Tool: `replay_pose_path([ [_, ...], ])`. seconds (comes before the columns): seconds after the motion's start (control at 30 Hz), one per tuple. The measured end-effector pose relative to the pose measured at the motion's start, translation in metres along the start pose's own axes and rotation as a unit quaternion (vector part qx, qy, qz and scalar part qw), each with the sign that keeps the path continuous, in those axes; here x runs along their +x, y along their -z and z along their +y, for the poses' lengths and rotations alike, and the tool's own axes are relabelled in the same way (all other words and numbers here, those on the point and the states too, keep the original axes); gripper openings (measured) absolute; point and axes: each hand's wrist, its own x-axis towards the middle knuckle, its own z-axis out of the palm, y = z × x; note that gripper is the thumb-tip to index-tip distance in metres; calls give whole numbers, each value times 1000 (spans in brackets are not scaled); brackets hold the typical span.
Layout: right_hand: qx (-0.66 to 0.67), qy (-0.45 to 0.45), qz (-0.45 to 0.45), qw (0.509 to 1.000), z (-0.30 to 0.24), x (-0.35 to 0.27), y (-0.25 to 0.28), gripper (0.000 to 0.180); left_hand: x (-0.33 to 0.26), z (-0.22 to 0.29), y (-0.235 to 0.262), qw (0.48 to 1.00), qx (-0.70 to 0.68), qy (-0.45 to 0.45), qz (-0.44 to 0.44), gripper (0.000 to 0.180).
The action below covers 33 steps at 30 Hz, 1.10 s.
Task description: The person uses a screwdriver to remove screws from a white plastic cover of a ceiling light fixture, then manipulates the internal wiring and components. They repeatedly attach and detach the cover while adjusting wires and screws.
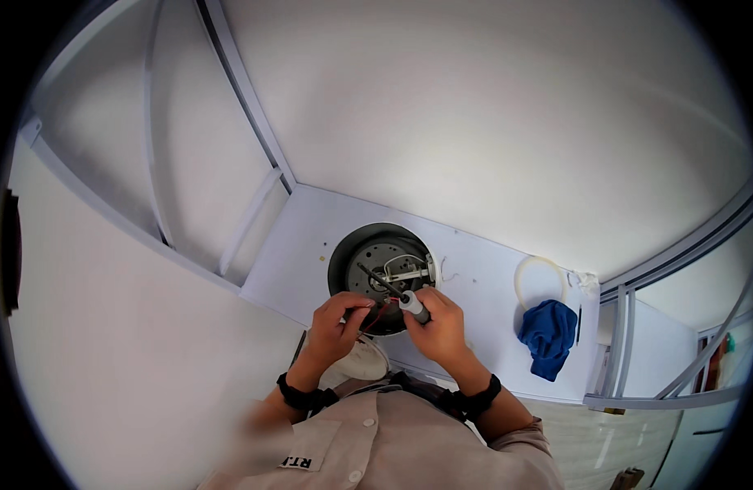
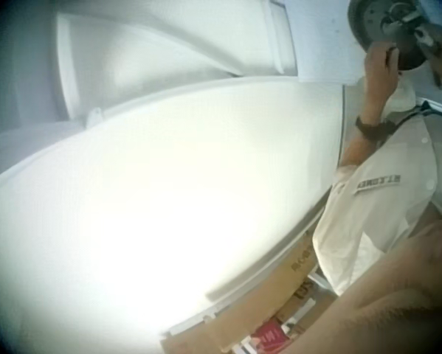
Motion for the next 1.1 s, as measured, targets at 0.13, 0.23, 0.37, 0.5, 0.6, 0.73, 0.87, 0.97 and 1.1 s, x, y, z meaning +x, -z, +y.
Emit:
replay_pose_path([
  [0.13,6,-1,7,1000,-1,0,2,21,1,4,-8,984,-121,129,-35,10],
  [0.23,25,-5,18,1000,-1,1,2,22,3,-1,-15,977,-147,150,-28,15],
  [0.37,43,0,24,999,-1,2,5,22,3,-19,-20,970,-192,141,-52,23],
  [0.5,50,-6,29,998,4,2,6,23,16,-3,-24,919,-297,251,-67,22],
  [0.6,71,0,31,997,2,5,8,23,20,-2,-26,919,-293,254,-71,22],
  [0.73,74,-23,21,997,2,6,11,23,23,-5,-26,940,-244,228,-65,21],
  [0.87,76,-21,16,997,7,7,9,23,25,-5,-25,950,-233,200,-54,21],
  [0.97,53,-10,16,998,9,7,9,20,26,0,-15,953,-208,218,4,15],
  [1.1,4,25,-20,999,11,8,9,20,15,-29,16,951,-153,247,103,12],
])
